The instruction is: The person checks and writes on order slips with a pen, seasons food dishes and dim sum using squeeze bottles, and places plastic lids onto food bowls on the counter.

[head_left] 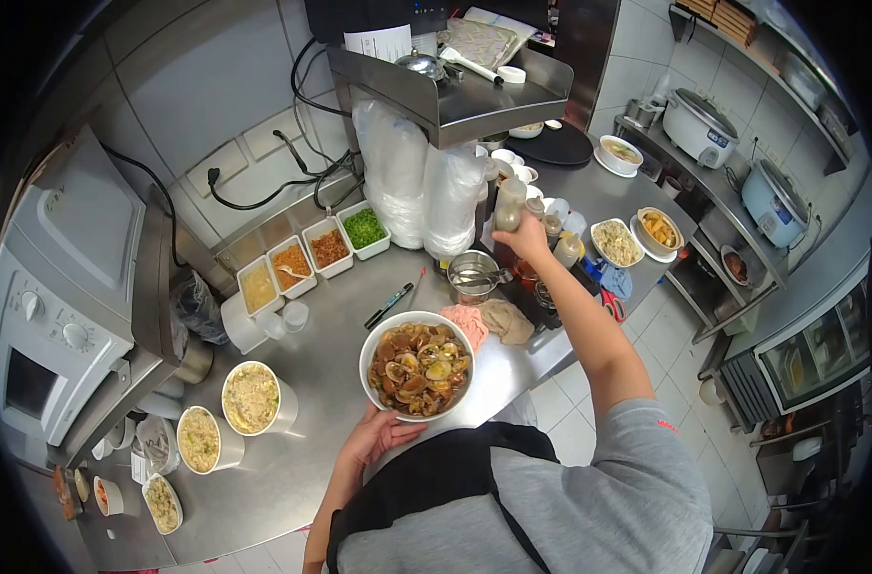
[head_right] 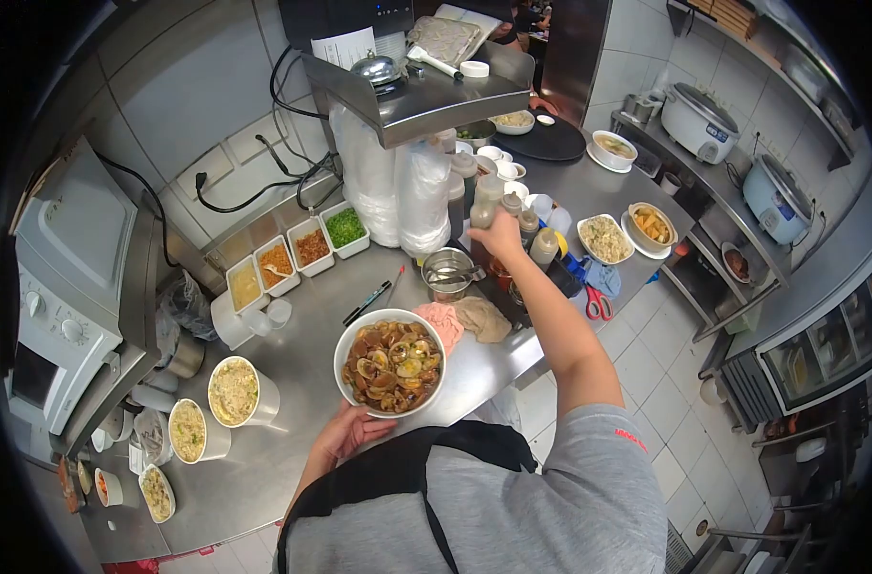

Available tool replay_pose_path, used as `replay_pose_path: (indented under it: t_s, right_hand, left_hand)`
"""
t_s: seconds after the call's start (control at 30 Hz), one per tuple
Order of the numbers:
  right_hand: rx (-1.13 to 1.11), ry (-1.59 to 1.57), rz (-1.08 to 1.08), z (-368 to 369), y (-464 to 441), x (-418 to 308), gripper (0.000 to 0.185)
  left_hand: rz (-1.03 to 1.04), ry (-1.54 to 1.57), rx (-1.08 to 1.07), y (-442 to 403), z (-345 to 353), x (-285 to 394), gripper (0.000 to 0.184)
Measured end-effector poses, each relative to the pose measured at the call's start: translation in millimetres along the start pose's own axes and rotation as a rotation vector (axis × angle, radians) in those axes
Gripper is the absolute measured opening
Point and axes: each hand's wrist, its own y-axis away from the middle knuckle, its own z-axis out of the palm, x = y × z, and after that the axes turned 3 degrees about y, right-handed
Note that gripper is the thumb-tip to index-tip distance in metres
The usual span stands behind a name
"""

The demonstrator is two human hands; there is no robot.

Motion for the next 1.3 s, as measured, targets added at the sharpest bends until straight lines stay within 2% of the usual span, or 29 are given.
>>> replay_pose_path:
  t_s: [0.1, 0.13, 0.2, 0.33, 0.43, 0.53, 0.63, 0.93, 1.13, 1.3]
  right_hand:
    - [-0.129, 0.155, 0.0, -14.3, 6.9, 13.7, 0.061]
    - [-0.13, 0.287, -0.08, -27.0, 15.4, 9.0, 0.043]
    - [-0.16, 0.468, -0.07, -46.3, 32.1, 5.9, 0.029]
    - [-0.097, 0.797, -0.22, -47.0, 56.3, 24.2, 0.016]
    - [-0.136, 0.685, -0.15, -47.3, 57.8, 24.5, 0.016]
    - [-0.071, 0.309, -0.151, -45.6, 60.0, 33.6, 0.014]
    - [-0.023, -0.034, 0.161, -67.0, 71.2, 16.4, 0.013]
    - [0.124, -0.671, 0.595, -91.4, 85.1, 61.4, 0.011]
    - [0.176, -0.797, 0.606, -95.3, 91.8, 53.3, 0.014]
    - [0.019, -0.672, 0.379, -91.1, 100.3, -13.4, 0.015]
  left_hand:
    - [0.03, 0.052, -0.046, -7.6, 8.4, -11.3, 0.063]
    - [0.018, 0.058, -0.075, -12.3, 8.3, -12.9, 0.067]
    - [0.031, 0.056, -0.091, -21.9, 13.0, -13.9, 0.065]
    - [0.043, 0.054, -0.132, -42.1, 12.4, -11.6, 0.061]
    - [0.035, 0.054, -0.151, -47.3, 11.8, -5.8, 0.059]
    - [0.028, 0.061, -0.13, -46.5, 12.0, -7.6, 0.058]
    - [0.036, 0.068, -0.109, -47.8, 11.9, -10.6, 0.056]
    - [0.038, 0.066, -0.119, -46.2, 12.9, -12.4, 0.055]
    - [0.064, 0.063, -0.126, -45.8, 13.6, -13.1, 0.054]
    - [0.062, 0.067, -0.101, -43.5, 17.1, -11.5, 0.053]
